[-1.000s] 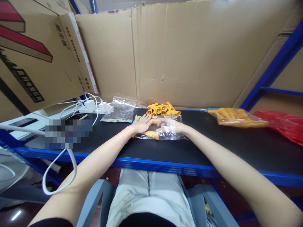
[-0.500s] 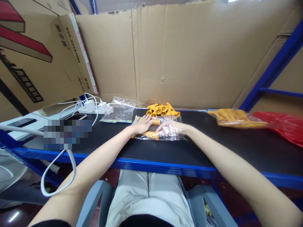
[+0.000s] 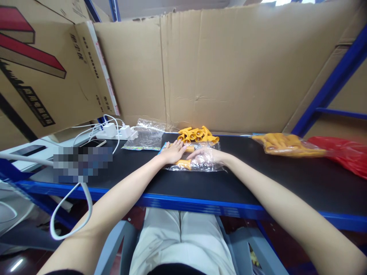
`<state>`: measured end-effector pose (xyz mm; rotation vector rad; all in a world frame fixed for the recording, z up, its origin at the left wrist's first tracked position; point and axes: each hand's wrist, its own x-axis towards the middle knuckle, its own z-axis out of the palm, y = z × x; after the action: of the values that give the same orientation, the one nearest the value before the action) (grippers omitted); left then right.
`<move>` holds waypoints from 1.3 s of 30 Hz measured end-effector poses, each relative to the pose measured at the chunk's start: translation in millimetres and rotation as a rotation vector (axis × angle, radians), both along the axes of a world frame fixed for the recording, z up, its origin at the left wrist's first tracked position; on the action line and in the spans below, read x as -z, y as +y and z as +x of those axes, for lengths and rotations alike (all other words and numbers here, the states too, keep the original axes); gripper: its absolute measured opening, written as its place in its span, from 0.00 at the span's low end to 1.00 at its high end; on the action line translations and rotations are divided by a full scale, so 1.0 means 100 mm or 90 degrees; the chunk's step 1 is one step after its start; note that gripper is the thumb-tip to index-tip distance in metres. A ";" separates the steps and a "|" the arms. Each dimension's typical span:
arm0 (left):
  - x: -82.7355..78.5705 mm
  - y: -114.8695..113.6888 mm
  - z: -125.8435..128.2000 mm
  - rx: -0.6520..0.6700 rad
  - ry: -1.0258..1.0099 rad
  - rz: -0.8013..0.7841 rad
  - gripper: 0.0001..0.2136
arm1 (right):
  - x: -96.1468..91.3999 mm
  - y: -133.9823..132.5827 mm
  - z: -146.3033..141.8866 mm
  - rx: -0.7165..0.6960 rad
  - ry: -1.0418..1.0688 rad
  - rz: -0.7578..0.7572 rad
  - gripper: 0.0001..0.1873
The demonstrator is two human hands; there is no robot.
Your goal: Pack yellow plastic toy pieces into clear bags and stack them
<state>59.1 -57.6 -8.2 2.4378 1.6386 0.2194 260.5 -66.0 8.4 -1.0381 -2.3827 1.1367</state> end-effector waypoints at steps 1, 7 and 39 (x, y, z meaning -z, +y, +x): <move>0.00 0.00 0.00 -0.003 -0.001 -0.003 0.34 | -0.02 0.01 0.02 0.010 -0.001 -0.004 0.15; -0.03 -0.04 0.00 -0.015 0.002 -0.020 0.34 | -0.14 0.17 0.33 0.236 0.113 0.027 0.15; -0.04 -0.06 0.01 -0.011 0.009 -0.012 0.35 | 0.28 0.58 0.51 0.252 -0.312 0.592 0.25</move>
<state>59.7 -63.4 -3.9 2.4168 1.6608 0.1885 311.8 -7.6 -19.3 -1.3844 -2.4005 -0.4069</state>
